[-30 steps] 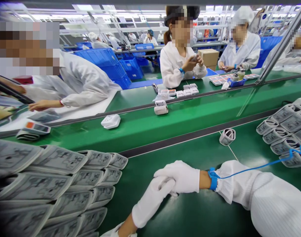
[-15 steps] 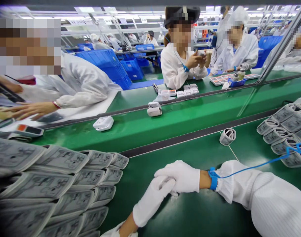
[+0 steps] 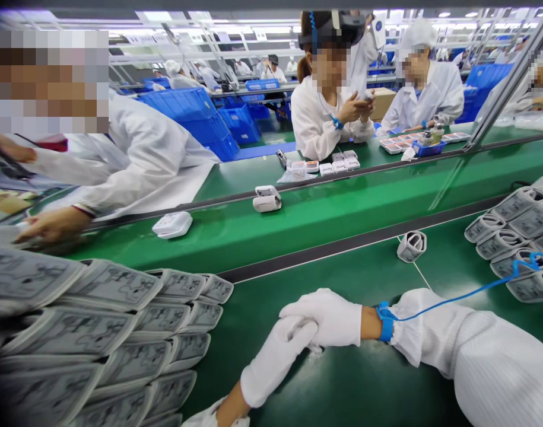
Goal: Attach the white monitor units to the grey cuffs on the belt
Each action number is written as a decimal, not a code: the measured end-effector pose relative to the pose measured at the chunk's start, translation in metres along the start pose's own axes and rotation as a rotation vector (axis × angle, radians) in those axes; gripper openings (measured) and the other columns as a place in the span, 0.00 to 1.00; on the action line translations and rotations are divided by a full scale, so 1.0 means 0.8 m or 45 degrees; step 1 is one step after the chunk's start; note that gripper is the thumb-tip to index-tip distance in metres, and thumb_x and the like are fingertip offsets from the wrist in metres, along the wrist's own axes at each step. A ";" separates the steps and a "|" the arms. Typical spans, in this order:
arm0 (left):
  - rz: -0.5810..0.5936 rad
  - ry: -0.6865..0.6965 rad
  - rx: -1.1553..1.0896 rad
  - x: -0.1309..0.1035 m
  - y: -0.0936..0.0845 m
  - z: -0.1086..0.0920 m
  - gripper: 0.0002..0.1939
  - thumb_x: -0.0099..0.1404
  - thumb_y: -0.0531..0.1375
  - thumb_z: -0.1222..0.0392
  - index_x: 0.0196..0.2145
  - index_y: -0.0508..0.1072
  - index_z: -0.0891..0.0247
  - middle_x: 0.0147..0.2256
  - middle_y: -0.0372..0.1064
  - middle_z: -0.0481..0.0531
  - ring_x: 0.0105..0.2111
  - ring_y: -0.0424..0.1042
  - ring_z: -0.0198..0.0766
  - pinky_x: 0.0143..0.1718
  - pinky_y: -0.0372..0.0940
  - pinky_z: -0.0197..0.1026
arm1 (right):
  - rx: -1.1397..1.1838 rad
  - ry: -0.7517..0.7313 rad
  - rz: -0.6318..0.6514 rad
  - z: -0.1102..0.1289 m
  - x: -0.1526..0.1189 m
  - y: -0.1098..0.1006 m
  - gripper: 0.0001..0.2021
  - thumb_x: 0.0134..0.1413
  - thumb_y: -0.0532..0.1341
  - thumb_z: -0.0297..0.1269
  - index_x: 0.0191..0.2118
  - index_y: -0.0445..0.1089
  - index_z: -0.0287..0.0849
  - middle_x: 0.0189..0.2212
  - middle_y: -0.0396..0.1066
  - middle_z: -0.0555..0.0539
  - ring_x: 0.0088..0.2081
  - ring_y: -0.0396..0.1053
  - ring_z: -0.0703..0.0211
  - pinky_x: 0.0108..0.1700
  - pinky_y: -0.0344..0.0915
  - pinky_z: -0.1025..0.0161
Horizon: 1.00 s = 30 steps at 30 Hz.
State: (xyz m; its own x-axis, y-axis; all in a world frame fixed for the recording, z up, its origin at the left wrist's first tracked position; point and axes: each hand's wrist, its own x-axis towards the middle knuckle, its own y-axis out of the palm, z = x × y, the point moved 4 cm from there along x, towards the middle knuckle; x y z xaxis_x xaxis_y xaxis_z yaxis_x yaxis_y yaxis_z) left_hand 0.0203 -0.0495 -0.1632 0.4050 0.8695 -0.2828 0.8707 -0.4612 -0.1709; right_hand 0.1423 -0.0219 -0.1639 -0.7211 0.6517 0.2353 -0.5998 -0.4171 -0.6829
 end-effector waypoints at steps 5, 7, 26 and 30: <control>0.017 -0.007 -0.013 0.000 0.000 -0.003 0.18 0.60 0.59 0.45 0.29 0.74 0.65 0.30 0.74 0.56 0.31 0.73 0.43 0.40 0.70 0.45 | 0.013 -0.006 0.006 0.000 -0.001 0.001 0.26 0.47 0.68 0.32 0.56 0.73 0.44 0.40 0.78 0.47 0.39 0.77 0.57 0.45 0.71 0.64; 0.022 -0.011 -0.023 0.000 0.001 -0.004 0.18 0.60 0.59 0.45 0.29 0.74 0.65 0.30 0.74 0.56 0.31 0.73 0.43 0.39 0.70 0.45 | 0.010 -0.007 0.004 -0.001 -0.001 0.002 0.27 0.46 0.68 0.32 0.56 0.73 0.44 0.40 0.78 0.47 0.38 0.77 0.58 0.45 0.71 0.64; 0.004 -0.010 -0.059 -0.002 -0.001 -0.008 0.16 0.59 0.61 0.48 0.29 0.74 0.65 0.30 0.74 0.54 0.30 0.72 0.41 0.37 0.70 0.43 | 0.026 -0.032 -0.034 -0.004 -0.002 0.003 0.27 0.44 0.67 0.31 0.54 0.74 0.44 0.38 0.78 0.49 0.36 0.75 0.59 0.42 0.69 0.65; -0.004 0.018 -0.054 -0.002 -0.001 -0.010 0.15 0.61 0.61 0.49 0.29 0.74 0.64 0.31 0.75 0.55 0.31 0.73 0.41 0.38 0.71 0.43 | 0.018 -0.041 -0.036 -0.005 -0.002 0.004 0.27 0.45 0.67 0.31 0.55 0.74 0.44 0.38 0.78 0.48 0.36 0.76 0.58 0.42 0.70 0.65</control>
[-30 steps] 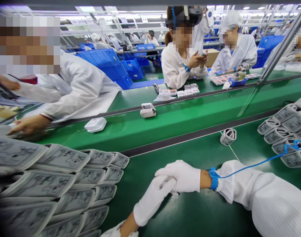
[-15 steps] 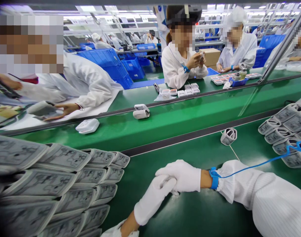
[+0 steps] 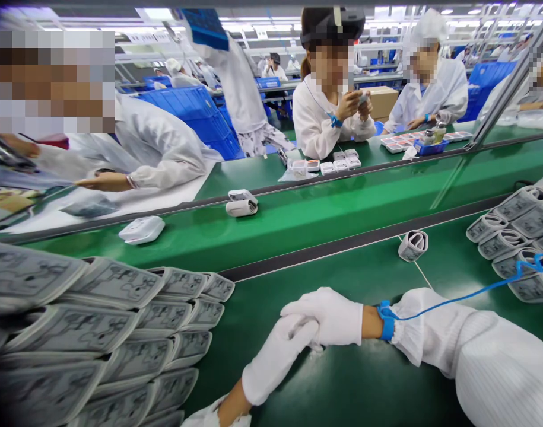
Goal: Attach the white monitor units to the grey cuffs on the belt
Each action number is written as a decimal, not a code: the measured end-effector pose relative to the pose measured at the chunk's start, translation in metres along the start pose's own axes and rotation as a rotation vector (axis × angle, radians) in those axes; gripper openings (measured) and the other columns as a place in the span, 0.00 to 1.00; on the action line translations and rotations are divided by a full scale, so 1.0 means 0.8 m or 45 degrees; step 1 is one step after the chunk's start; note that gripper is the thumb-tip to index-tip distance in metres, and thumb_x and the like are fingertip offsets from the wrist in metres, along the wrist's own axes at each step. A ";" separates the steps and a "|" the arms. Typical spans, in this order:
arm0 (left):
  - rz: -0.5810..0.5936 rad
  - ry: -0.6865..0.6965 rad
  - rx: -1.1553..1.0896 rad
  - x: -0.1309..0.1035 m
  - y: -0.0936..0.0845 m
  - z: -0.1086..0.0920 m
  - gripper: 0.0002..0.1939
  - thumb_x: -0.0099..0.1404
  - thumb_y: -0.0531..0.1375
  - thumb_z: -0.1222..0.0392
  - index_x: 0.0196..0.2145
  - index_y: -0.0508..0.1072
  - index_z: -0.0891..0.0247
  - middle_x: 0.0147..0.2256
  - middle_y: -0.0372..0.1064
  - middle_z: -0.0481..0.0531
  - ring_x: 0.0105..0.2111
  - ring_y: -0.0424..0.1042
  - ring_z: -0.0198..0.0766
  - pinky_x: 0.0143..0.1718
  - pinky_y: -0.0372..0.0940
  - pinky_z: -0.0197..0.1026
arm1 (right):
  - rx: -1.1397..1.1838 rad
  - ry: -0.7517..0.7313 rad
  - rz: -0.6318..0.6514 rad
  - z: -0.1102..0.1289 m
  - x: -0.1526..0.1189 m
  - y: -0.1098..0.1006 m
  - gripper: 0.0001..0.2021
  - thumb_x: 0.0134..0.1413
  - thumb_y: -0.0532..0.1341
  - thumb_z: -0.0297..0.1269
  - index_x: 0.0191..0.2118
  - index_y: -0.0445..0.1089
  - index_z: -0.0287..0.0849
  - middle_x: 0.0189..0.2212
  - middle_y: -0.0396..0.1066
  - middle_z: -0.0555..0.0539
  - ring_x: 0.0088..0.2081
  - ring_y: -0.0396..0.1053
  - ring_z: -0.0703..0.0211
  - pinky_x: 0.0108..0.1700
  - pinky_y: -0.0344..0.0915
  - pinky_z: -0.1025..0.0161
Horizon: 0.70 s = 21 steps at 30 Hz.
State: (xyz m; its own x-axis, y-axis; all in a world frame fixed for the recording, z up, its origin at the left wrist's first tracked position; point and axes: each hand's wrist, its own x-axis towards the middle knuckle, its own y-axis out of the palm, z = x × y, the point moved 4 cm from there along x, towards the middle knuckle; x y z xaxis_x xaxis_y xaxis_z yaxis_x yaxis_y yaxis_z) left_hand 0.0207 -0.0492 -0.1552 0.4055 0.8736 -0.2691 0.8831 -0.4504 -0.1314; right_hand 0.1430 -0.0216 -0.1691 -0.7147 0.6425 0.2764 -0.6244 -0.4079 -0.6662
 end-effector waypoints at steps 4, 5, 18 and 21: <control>0.016 -0.010 0.000 -0.002 0.001 -0.002 0.14 0.62 0.60 0.49 0.31 0.75 0.64 0.33 0.77 0.56 0.31 0.74 0.42 0.38 0.71 0.44 | -0.023 0.009 0.010 0.002 0.001 -0.001 0.26 0.45 0.67 0.32 0.55 0.74 0.44 0.39 0.78 0.48 0.37 0.76 0.57 0.43 0.70 0.63; 0.023 -0.017 -0.004 -0.002 0.001 -0.002 0.14 0.62 0.60 0.49 0.31 0.75 0.64 0.33 0.77 0.56 0.31 0.74 0.42 0.38 0.71 0.44 | -0.026 0.006 0.001 0.003 0.001 -0.001 0.26 0.46 0.67 0.32 0.54 0.74 0.44 0.39 0.78 0.47 0.37 0.76 0.57 0.43 0.70 0.63; 0.040 -0.009 0.029 -0.001 0.001 0.004 0.15 0.63 0.57 0.48 0.30 0.73 0.64 0.32 0.78 0.58 0.31 0.76 0.43 0.39 0.72 0.45 | -0.004 0.003 0.005 0.002 0.001 -0.001 0.25 0.46 0.66 0.32 0.53 0.74 0.44 0.38 0.78 0.48 0.37 0.76 0.58 0.43 0.70 0.64; 0.052 0.001 0.008 -0.001 0.002 0.004 0.15 0.62 0.58 0.48 0.30 0.73 0.64 0.32 0.77 0.58 0.31 0.76 0.43 0.39 0.72 0.44 | 0.009 0.003 -0.006 0.001 0.001 -0.001 0.25 0.46 0.66 0.32 0.54 0.74 0.44 0.39 0.79 0.48 0.36 0.76 0.58 0.42 0.70 0.65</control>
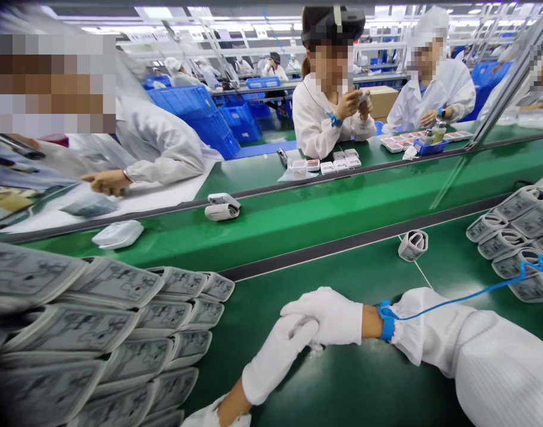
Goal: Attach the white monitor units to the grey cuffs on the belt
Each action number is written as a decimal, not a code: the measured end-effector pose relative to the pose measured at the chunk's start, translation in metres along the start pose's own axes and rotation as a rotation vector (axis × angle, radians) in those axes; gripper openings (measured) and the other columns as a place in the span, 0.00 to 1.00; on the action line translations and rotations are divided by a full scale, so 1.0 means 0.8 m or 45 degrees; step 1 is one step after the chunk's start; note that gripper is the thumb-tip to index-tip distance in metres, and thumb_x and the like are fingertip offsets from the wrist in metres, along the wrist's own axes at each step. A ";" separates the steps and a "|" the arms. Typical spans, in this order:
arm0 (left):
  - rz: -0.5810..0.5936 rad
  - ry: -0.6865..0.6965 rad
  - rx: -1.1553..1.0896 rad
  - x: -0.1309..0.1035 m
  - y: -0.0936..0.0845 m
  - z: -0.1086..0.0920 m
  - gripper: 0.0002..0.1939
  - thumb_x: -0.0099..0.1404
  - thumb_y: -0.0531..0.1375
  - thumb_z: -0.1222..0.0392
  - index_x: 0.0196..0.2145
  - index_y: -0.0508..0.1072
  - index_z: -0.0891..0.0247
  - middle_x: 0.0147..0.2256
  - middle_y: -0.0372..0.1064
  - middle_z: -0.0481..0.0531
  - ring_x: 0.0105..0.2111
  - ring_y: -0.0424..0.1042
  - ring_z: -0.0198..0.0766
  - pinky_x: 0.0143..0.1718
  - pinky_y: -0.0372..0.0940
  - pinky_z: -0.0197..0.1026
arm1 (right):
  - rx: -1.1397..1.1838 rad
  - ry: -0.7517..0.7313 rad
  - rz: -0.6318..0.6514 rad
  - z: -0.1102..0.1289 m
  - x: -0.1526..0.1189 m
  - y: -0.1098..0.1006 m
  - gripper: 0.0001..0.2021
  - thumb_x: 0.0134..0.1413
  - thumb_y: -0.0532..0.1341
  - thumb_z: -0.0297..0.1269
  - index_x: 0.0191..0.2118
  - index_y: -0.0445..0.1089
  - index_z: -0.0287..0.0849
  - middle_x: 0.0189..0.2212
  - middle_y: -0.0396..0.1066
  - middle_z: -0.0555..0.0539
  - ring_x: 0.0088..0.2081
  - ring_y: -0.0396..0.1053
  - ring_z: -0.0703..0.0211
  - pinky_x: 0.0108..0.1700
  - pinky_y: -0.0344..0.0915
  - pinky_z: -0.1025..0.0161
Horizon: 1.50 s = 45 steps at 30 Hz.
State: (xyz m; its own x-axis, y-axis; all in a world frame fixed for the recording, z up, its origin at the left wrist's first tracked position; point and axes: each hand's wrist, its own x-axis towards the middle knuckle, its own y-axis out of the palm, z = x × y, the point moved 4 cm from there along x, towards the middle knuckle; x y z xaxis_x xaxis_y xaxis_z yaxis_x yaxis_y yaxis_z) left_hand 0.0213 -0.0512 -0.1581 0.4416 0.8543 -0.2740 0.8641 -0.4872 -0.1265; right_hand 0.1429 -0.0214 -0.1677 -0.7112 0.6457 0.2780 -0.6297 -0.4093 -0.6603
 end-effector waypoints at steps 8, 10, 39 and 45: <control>-0.035 -0.004 0.030 0.000 -0.002 0.001 0.14 0.63 0.58 0.50 0.32 0.75 0.64 0.33 0.77 0.57 0.34 0.76 0.44 0.41 0.72 0.44 | -0.007 -0.014 -0.019 0.000 0.000 0.000 0.26 0.45 0.67 0.32 0.54 0.74 0.44 0.38 0.79 0.48 0.36 0.76 0.58 0.42 0.70 0.64; -0.053 -0.002 0.028 0.000 -0.003 0.001 0.14 0.63 0.59 0.50 0.33 0.76 0.64 0.35 0.78 0.57 0.35 0.76 0.44 0.42 0.72 0.44 | -0.012 0.000 0.010 0.000 0.000 0.000 0.25 0.46 0.67 0.32 0.54 0.74 0.44 0.38 0.79 0.48 0.36 0.76 0.58 0.42 0.70 0.65; 0.012 0.034 0.050 0.003 -0.002 0.012 0.15 0.66 0.56 0.51 0.29 0.73 0.65 0.28 0.76 0.55 0.29 0.76 0.43 0.37 0.71 0.44 | -0.096 0.046 0.083 0.003 0.002 -0.001 0.28 0.43 0.69 0.33 0.54 0.74 0.45 0.40 0.78 0.48 0.37 0.76 0.58 0.43 0.70 0.64; 0.026 0.031 0.029 0.001 -0.001 0.007 0.16 0.66 0.56 0.51 0.35 0.76 0.67 0.34 0.79 0.58 0.30 0.77 0.43 0.37 0.72 0.43 | -0.072 0.048 0.080 0.002 0.002 0.000 0.27 0.43 0.69 0.32 0.54 0.73 0.45 0.39 0.78 0.48 0.37 0.76 0.58 0.43 0.70 0.65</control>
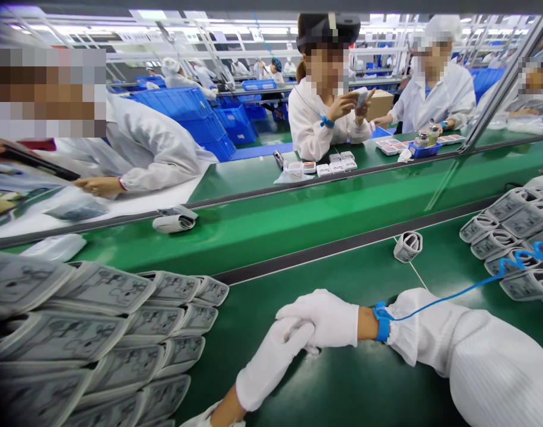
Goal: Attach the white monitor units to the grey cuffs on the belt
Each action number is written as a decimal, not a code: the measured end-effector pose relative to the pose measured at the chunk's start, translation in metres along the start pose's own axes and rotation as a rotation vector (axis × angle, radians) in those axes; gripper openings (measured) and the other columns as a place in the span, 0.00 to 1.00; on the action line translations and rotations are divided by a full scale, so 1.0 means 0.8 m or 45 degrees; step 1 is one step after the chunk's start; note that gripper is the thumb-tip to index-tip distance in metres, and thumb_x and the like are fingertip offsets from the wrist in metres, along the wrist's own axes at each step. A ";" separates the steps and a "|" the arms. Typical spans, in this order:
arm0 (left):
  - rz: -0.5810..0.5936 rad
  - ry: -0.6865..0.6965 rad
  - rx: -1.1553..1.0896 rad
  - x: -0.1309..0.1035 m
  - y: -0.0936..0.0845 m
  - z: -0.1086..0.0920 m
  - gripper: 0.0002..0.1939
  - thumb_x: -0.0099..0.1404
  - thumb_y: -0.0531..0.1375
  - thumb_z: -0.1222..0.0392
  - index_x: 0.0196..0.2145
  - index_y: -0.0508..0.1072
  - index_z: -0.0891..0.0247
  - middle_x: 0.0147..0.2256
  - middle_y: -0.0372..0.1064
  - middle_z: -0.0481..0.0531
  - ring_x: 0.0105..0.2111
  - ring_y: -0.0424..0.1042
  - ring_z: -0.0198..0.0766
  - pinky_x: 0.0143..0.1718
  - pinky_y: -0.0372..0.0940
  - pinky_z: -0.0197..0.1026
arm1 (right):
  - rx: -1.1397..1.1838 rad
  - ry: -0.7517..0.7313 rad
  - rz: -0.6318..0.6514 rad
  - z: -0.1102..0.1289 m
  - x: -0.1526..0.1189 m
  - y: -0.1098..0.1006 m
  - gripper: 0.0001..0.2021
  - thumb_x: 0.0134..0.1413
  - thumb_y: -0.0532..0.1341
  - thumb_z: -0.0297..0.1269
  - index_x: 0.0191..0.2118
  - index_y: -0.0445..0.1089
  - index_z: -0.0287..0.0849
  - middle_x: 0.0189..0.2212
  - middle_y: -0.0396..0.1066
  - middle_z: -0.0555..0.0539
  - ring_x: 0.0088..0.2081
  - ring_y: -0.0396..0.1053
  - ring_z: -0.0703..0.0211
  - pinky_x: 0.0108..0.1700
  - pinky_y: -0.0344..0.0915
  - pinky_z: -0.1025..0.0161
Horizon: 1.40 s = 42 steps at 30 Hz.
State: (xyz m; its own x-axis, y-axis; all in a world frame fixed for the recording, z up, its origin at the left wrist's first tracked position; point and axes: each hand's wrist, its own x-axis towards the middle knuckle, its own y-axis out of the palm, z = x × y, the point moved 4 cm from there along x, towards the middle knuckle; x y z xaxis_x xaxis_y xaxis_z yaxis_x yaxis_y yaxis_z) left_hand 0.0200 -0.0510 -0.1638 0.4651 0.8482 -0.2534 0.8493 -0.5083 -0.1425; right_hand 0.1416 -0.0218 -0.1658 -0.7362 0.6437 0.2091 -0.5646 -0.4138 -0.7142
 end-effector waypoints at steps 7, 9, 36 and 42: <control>0.007 -0.004 0.011 0.001 0.000 0.001 0.16 0.66 0.56 0.50 0.34 0.75 0.67 0.33 0.78 0.58 0.30 0.76 0.43 0.37 0.71 0.44 | 0.012 0.008 -0.002 -0.001 0.001 0.000 0.27 0.45 0.68 0.32 0.54 0.73 0.44 0.39 0.78 0.48 0.37 0.76 0.58 0.43 0.70 0.65; 0.007 -0.002 0.019 0.002 0.000 0.002 0.16 0.65 0.56 0.50 0.32 0.74 0.66 0.30 0.77 0.57 0.30 0.76 0.43 0.37 0.71 0.44 | 0.006 0.013 0.003 -0.001 0.001 0.000 0.27 0.45 0.68 0.32 0.55 0.73 0.44 0.39 0.78 0.48 0.37 0.76 0.58 0.43 0.70 0.65; 0.007 0.018 -0.011 -0.001 -0.001 -0.002 0.18 0.66 0.56 0.52 0.38 0.79 0.70 0.33 0.80 0.59 0.29 0.77 0.42 0.35 0.72 0.43 | 0.042 0.008 -0.018 0.002 0.001 -0.003 0.25 0.47 0.67 0.32 0.55 0.74 0.44 0.39 0.78 0.48 0.37 0.76 0.58 0.44 0.71 0.64; -0.003 0.005 -0.012 -0.001 0.001 -0.002 0.18 0.66 0.56 0.53 0.36 0.80 0.70 0.39 0.81 0.62 0.29 0.77 0.42 0.36 0.73 0.42 | 0.046 -0.009 -0.045 -0.001 0.000 -0.002 0.29 0.42 0.69 0.31 0.55 0.75 0.43 0.38 0.79 0.47 0.36 0.77 0.56 0.43 0.71 0.63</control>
State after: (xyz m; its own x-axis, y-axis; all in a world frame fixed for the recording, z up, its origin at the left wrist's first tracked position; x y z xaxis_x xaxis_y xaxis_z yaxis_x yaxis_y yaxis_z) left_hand 0.0212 -0.0518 -0.1623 0.4643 0.8499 -0.2492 0.8526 -0.5050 -0.1340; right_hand 0.1424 -0.0207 -0.1650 -0.7180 0.6539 0.2385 -0.6034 -0.4139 -0.6817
